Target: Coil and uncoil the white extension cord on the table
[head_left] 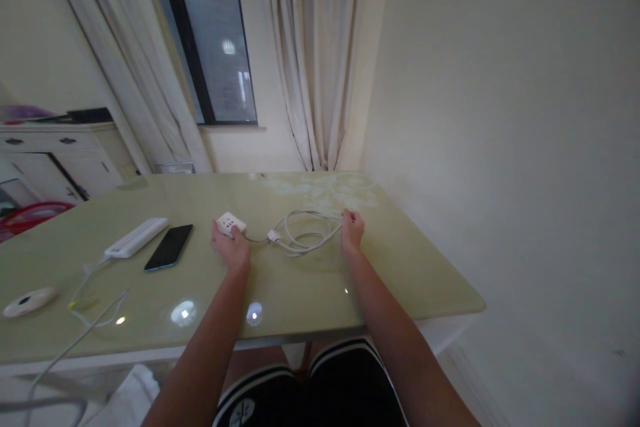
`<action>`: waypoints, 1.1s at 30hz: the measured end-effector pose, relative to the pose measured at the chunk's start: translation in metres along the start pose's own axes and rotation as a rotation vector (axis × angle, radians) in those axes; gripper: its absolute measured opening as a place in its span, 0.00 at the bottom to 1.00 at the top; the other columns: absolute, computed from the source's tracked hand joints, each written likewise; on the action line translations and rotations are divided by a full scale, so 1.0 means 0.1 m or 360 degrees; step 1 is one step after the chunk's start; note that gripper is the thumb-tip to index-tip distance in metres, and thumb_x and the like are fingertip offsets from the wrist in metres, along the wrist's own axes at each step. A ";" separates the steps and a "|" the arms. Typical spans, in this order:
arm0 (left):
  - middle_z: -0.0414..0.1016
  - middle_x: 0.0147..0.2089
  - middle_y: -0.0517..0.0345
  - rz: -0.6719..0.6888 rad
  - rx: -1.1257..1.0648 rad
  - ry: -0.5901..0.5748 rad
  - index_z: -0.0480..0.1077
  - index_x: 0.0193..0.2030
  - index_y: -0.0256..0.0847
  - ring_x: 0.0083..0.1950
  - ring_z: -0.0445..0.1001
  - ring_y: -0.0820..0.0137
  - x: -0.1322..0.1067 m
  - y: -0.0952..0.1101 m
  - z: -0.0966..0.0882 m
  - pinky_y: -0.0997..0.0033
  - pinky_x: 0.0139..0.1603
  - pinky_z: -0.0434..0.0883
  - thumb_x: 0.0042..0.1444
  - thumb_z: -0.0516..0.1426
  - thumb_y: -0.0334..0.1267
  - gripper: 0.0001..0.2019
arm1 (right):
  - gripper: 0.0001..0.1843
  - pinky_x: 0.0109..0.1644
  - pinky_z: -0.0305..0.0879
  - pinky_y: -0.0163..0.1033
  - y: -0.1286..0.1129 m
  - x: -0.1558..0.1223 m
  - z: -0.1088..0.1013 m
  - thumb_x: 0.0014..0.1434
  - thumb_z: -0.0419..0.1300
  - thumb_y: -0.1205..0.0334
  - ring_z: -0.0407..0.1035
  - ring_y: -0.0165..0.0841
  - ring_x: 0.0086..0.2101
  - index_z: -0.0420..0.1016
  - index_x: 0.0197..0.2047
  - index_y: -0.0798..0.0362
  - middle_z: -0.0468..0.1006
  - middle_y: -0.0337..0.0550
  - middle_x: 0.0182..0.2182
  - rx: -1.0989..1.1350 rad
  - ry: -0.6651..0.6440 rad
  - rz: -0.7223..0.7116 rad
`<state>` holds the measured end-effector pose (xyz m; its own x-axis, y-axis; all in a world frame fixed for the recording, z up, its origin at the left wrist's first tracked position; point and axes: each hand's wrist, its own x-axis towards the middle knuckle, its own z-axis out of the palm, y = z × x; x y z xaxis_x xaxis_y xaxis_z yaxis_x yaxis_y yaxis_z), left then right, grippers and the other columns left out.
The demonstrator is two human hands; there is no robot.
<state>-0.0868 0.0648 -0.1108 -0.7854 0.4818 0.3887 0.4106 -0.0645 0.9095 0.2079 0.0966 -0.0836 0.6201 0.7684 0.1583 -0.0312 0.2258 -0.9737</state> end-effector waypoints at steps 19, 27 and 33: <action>0.80 0.44 0.48 0.0260 -0.0135 -0.0551 0.74 0.49 0.44 0.46 0.76 0.59 -0.28 0.33 -0.06 0.58 0.56 0.68 0.66 0.52 0.42 0.12 | 0.05 0.44 0.63 0.36 -0.05 -0.78 0.19 0.57 0.67 0.60 0.69 0.31 0.35 0.80 0.33 0.52 0.77 0.42 0.33 -0.0782 -0.1571 -0.1269; 0.79 0.46 0.47 0.0555 -0.0254 -0.1457 0.76 0.50 0.46 0.48 0.76 0.56 -0.54 0.32 0.02 0.52 0.60 0.68 0.57 0.63 0.42 0.14 | 0.17 0.31 0.63 0.33 -0.18 -0.48 0.16 0.54 0.66 0.48 0.67 0.28 0.26 0.77 0.38 0.54 0.74 0.39 0.26 0.0237 -0.0991 -0.0328; 0.76 0.48 0.47 0.0731 -0.0020 -0.1456 0.77 0.37 0.47 0.56 0.72 0.53 -0.61 0.31 0.04 0.47 0.65 0.62 0.59 0.61 0.43 0.05 | 0.20 0.28 0.66 0.32 -0.27 -0.05 -0.03 0.52 0.68 0.46 0.66 0.25 0.23 0.71 0.38 0.52 0.77 0.39 0.31 0.0777 -0.0459 0.0073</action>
<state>-0.0244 0.0366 -0.1066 0.1031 0.8902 0.4437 0.5737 -0.4176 0.7046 0.2077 0.0851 -0.0587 0.3726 0.9009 0.2228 -0.4544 0.3864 -0.8027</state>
